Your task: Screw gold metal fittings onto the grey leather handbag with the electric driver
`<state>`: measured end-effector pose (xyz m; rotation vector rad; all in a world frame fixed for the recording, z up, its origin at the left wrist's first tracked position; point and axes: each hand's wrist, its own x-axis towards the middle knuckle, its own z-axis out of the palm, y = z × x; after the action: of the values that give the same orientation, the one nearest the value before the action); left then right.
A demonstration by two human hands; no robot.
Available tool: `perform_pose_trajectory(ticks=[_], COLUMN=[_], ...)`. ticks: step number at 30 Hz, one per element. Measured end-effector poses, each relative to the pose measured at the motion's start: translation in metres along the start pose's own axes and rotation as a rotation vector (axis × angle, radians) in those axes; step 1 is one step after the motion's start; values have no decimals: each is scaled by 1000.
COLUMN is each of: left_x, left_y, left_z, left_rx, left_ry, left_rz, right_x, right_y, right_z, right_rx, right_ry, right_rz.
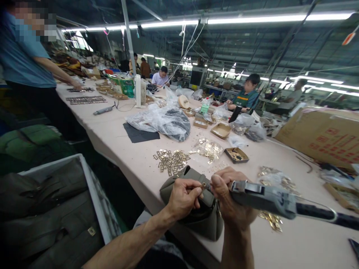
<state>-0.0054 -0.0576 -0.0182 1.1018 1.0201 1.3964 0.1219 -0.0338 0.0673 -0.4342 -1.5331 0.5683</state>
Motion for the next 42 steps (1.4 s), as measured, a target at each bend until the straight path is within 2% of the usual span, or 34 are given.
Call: perform_pose_trajectory(ticks=[6, 16, 20, 25, 30, 35, 39, 42], left_x=[0, 2, 4, 6, 8, 6, 0, -4], left_y=[1, -3, -2, -2, -3, -3, -5, -9], left_z=[0, 4, 6, 3, 1, 5, 11, 15], left_rx=[-12, -2, -67, -187, -279, -255, -90, 106], left_ry=[-20, -10, 20, -38, -72, -54, 8, 76], left_rz=[13, 17, -23, -45, -65, -59, 65, 220], right_x=[0, -1, 5, 17, 8, -12, -26, -34], right_y=[0, 1, -12, -12, 16, 65, 116, 150], right_z=[-3, -5, -20, -66, -102, -134, -161, -175], right_rx=[-5, 9, 173, 399, 456, 599, 648, 639], right_ry=[-78, -97, 60, 334, 515, 706, 879, 948], right_rz=[-33, -25, -68, 17, 138, 210, 330, 406])
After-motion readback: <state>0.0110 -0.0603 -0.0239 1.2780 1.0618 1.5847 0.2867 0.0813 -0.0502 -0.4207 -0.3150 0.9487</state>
